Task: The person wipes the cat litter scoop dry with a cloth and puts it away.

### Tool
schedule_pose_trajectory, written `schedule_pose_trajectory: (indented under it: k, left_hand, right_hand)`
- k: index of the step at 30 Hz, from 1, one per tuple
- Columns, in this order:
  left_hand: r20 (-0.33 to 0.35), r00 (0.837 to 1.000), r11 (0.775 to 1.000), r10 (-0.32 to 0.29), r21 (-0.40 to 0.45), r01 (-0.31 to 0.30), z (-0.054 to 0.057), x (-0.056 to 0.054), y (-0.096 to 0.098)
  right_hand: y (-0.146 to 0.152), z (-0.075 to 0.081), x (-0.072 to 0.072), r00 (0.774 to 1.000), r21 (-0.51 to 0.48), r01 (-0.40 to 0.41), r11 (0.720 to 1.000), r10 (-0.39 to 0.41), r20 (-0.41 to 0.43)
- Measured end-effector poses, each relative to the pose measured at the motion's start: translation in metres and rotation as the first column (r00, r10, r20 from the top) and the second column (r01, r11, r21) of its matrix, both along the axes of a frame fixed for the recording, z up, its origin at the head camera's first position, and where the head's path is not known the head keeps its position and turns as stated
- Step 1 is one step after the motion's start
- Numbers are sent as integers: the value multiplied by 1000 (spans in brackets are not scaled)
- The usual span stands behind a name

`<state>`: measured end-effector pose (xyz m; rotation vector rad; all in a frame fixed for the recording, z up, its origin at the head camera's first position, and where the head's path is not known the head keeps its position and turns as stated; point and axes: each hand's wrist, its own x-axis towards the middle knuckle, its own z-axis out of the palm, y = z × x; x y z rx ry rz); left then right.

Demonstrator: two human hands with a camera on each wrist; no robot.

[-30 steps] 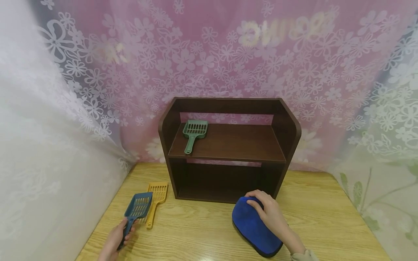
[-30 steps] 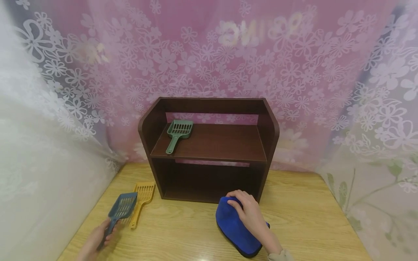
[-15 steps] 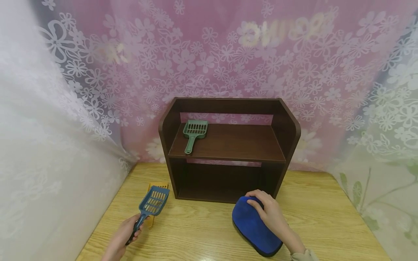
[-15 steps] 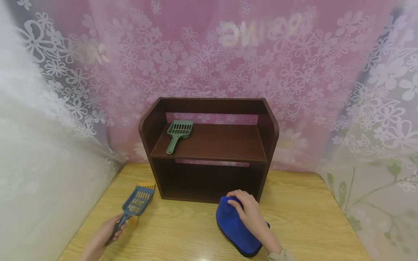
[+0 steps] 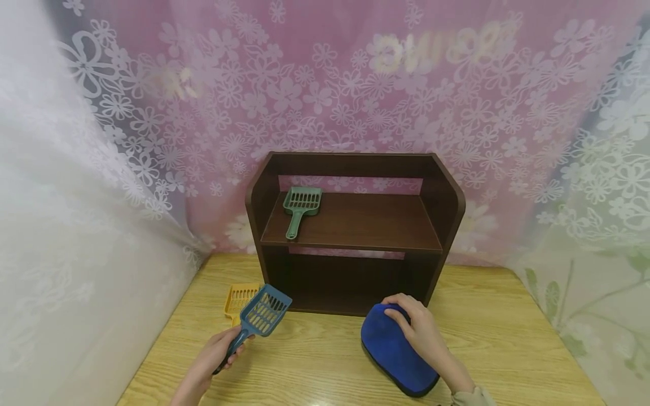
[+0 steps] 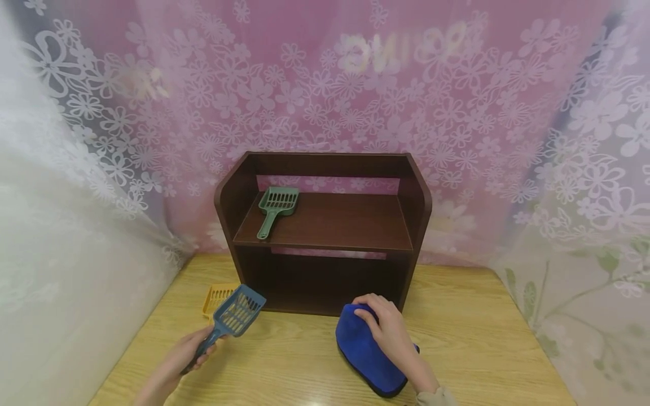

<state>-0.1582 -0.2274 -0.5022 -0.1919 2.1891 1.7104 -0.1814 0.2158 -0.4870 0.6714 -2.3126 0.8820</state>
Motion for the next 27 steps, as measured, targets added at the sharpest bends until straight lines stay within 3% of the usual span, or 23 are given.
schedule_pose_trajectory:
  k: [8,17,21,27]
  left_hand:
    - [-63,996,998,-56,25,57,13,-9,21]
    - [-111,979,983,-170,50,177,20,-20,56]
    - [-140,962,968,-234,55,243,22,-24,77]
    - [-160,943,952,-293,43,303,23,-27,106]
  right_hand:
    - [3,9,-4,996,-31,25,999,-28,-82]
    - [7,27,-14,971,82,120,989,-100,-219]
    - [6,35,-19,941,127,142,982,-94,-324]
    - [-5,57,-29,875,155,187,970,-93,-475]
